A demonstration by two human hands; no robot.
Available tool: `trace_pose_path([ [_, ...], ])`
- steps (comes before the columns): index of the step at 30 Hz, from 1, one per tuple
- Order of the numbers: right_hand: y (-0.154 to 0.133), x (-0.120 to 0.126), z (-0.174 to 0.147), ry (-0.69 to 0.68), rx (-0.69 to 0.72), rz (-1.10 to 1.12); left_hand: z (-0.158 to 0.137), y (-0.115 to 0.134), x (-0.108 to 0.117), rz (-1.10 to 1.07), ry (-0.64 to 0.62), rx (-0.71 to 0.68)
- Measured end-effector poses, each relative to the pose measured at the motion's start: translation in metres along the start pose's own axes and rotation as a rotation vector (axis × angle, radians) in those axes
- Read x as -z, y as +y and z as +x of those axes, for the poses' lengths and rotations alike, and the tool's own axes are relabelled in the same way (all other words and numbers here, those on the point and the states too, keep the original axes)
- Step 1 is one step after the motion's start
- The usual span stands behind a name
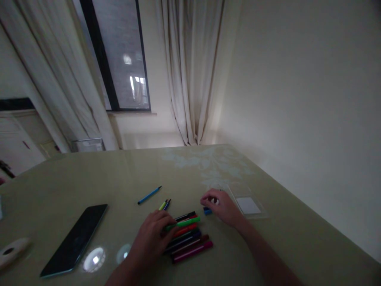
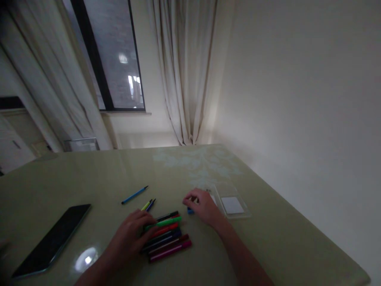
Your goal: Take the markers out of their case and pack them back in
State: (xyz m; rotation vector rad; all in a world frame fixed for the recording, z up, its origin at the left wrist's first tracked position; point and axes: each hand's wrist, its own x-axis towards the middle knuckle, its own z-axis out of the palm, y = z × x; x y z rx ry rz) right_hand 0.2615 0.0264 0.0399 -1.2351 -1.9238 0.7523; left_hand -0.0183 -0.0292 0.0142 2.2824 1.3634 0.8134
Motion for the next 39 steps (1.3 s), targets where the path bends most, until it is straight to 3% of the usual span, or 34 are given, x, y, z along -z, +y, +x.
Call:
trace_pose_path([
  [3, 0.007, 0.011, -0.001, -0.105, 0.038, -0.152, 0.003, -0.007, 0.008, 0.002, -0.030, 0.036],
  [8, 0.012, 0.011, -0.002, -0.178, 0.023, -0.307, 0.001, -0.023, 0.018, 0.089, 0.052, 0.246],
  [14, 0.011, 0.004, -0.002, -0.148, 0.031, -0.375, -0.002, -0.043, 0.023, 0.180, 0.088, 0.287],
  [20, 0.017, 0.001, -0.004, -0.107, 0.064, -0.387, -0.001, -0.075, 0.032, 0.323, 0.296, 0.346],
  [24, 0.013, 0.000, -0.003, -0.093, 0.077, -0.332, -0.005, -0.088, 0.039, 0.359, 0.287, 0.389],
  [27, 0.003, -0.002, -0.003, -0.054, 0.057, -0.195, -0.005, -0.082, 0.043, 0.300, 0.333, 0.422],
  [30, -0.008, -0.007, -0.004, -0.017, 0.044, -0.061, -0.001, -0.065, 0.041, 0.029, 0.379, 0.398],
  [33, -0.013, -0.010, -0.004, 0.035, 0.081, 0.002, 0.005, -0.043, 0.032, -0.209, 0.310, 0.303],
  [39, -0.015, -0.012, -0.004, 0.064, 0.114, 0.044, 0.006, -0.020, 0.019, -0.302, 0.260, 0.262],
])
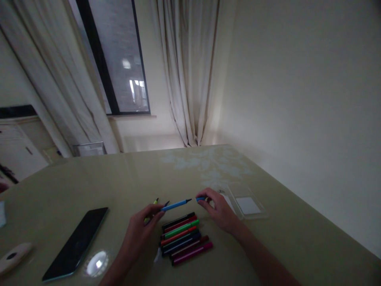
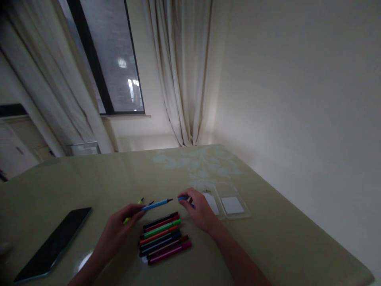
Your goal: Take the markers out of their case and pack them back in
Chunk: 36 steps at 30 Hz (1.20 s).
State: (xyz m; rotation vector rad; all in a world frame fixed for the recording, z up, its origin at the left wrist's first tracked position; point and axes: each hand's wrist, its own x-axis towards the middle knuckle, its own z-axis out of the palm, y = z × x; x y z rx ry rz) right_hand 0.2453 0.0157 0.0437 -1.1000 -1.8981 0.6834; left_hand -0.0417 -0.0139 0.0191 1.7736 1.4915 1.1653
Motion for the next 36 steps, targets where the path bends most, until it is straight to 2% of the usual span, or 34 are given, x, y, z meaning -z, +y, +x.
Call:
trace_pose_path([
  [9, -0.005, -0.006, -0.003, -0.059, 0.006, 0.059, -0.005, 0.008, -0.007, -0.011, -0.061, 0.012],
  [14, -0.006, -0.010, -0.005, -0.032, -0.052, 0.167, -0.009, 0.005, -0.013, -0.032, -0.094, 0.010],
  [19, -0.015, -0.014, -0.009, 0.003, -0.028, 0.170, -0.011, 0.006, -0.014, -0.060, -0.065, 0.003],
  [23, -0.011, -0.009, -0.004, -0.042, -0.079, 0.191, -0.007, 0.009, -0.009, 0.030, -0.108, -0.048],
  [25, -0.001, -0.002, 0.000, 0.006, -0.100, 0.184, -0.005, 0.008, -0.004, 0.101, -0.139, -0.068],
  [27, 0.013, 0.006, 0.004, 0.107, -0.111, 0.086, -0.003, 0.004, 0.000, 0.152, -0.161, -0.089],
  [29, 0.026, 0.013, 0.006, 0.149, -0.130, -0.114, -0.002, 0.001, 0.004, 0.187, -0.200, -0.104],
  [33, 0.037, 0.015, 0.003, 0.005, -0.139, -0.444, 0.002, -0.007, 0.014, 0.191, -0.287, -0.113],
  [36, 0.033, 0.010, 0.000, -0.097, -0.117, -0.550, 0.004, -0.018, 0.021, 0.240, -0.203, -0.073],
])
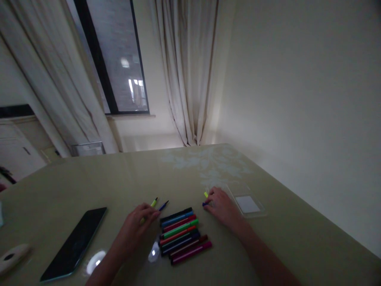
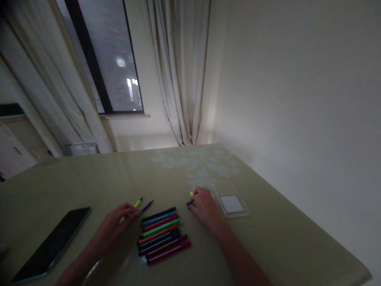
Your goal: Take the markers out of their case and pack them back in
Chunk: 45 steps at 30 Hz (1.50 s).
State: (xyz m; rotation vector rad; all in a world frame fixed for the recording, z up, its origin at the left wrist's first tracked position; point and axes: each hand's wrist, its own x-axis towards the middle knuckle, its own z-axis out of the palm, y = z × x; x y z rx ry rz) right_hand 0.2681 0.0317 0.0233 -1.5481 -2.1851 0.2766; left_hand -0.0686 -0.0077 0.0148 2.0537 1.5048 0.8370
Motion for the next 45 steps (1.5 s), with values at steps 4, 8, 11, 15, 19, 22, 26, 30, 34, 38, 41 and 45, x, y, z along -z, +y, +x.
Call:
trace_pose_path([
  [4, -0.010, -0.002, -0.001, 0.008, 0.034, 0.073, -0.001, -0.015, 0.000, 0.180, 0.071, 0.065],
  [8, -0.022, -0.002, -0.003, 0.002, 0.061, 0.372, 0.000, -0.014, -0.005, 0.164, 0.099, 0.006],
  [11, -0.031, -0.002, -0.005, 0.004, 0.123, 0.499, 0.000, -0.003, -0.011, 0.030, 0.130, 0.005],
  [15, -0.039, 0.000, -0.006, 0.028, 0.171, 0.543, -0.003, 0.014, -0.021, -0.070, 0.071, 0.002],
  [19, -0.042, 0.000, -0.008, 0.022, 0.177, 0.559, -0.006, 0.021, -0.025, -0.075, 0.052, -0.013],
  [22, -0.043, 0.001, -0.009, 0.011, 0.184, 0.563, -0.007, 0.023, -0.023, -0.071, 0.047, 0.001],
  [26, -0.043, 0.002, -0.009, 0.020, 0.191, 0.566, -0.006, 0.024, -0.019, -0.070, 0.068, -0.006],
  [30, -0.045, 0.001, -0.010, 0.024, 0.202, 0.570, -0.005, 0.027, -0.019, -0.077, 0.076, -0.012],
  [34, -0.048, -0.004, -0.011, 0.012, 0.188, 0.612, -0.006, 0.027, -0.026, -0.111, 0.071, -0.040],
  [38, -0.052, -0.013, -0.012, 0.046, 0.123, 0.677, -0.008, 0.026, -0.032, -0.145, 0.126, -0.048],
  [41, -0.055, -0.019, -0.014, 0.047, 0.069, 0.712, -0.008, 0.027, -0.029, -0.150, 0.184, -0.079],
  [45, -0.056, -0.017, -0.013, 0.001, 0.057, 0.689, -0.007, 0.028, -0.024, -0.102, 0.211, -0.114],
])
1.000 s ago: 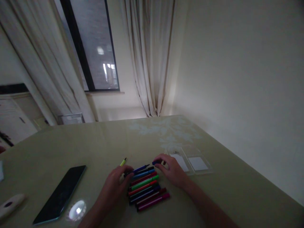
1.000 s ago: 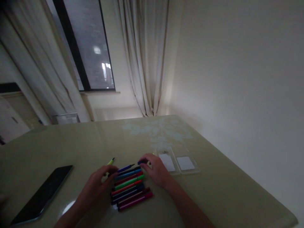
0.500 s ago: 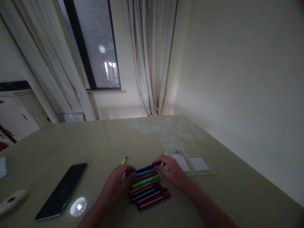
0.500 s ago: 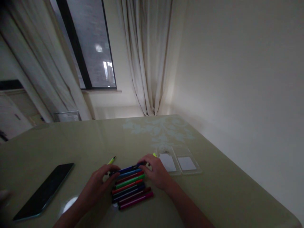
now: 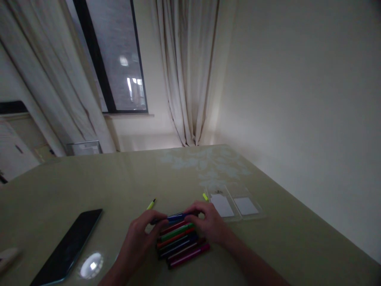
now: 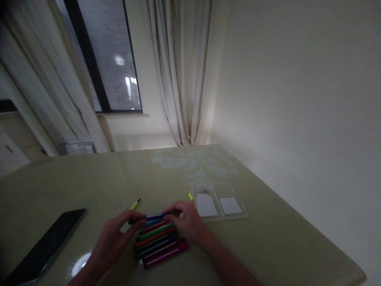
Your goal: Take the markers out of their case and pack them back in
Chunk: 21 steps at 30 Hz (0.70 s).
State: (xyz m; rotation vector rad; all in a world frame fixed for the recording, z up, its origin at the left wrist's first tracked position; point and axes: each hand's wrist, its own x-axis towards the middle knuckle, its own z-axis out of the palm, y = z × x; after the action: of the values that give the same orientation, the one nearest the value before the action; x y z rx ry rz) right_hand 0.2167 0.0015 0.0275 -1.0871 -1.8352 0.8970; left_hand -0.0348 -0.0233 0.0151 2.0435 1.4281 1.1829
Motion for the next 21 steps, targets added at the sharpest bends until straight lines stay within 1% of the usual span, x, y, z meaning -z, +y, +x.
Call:
trace_pose_path([
  [2, 0.003, 0.009, 0.003, 0.006, 0.021, -0.095, 0.000, 0.000, -0.001, 0.042, -0.043, -0.002],
  [4, 0.009, 0.021, 0.007, 0.090, 0.031, -0.274, 0.000, -0.001, -0.002, 0.079, -0.096, -0.013],
  [6, 0.019, 0.034, 0.011, 0.196, 0.003, -0.522, 0.001, -0.004, -0.004, 0.100, -0.144, -0.042],
  [8, 0.029, 0.041, 0.013, 0.208, -0.050, -0.741, 0.002, -0.008, -0.004, 0.117, -0.160, -0.048],
  [10, 0.036, 0.042, 0.013, 0.167, -0.091, -0.879, 0.002, -0.017, -0.002, 0.157, -0.106, 0.004],
  [12, 0.038, 0.038, 0.012, 0.131, -0.100, -0.939, 0.002, -0.027, 0.002, 0.242, -0.020, 0.084],
  [14, 0.037, 0.033, 0.011, 0.123, -0.084, -0.948, 0.001, -0.038, 0.005, 0.344, 0.038, 0.142],
  [17, 0.035, 0.027, 0.010, 0.138, -0.052, -0.933, -0.001, -0.047, 0.008, 0.400, 0.024, 0.176],
  [21, 0.036, 0.026, 0.011, 0.119, -0.060, -0.930, -0.001, -0.041, 0.006, 0.354, 0.000, 0.178],
])
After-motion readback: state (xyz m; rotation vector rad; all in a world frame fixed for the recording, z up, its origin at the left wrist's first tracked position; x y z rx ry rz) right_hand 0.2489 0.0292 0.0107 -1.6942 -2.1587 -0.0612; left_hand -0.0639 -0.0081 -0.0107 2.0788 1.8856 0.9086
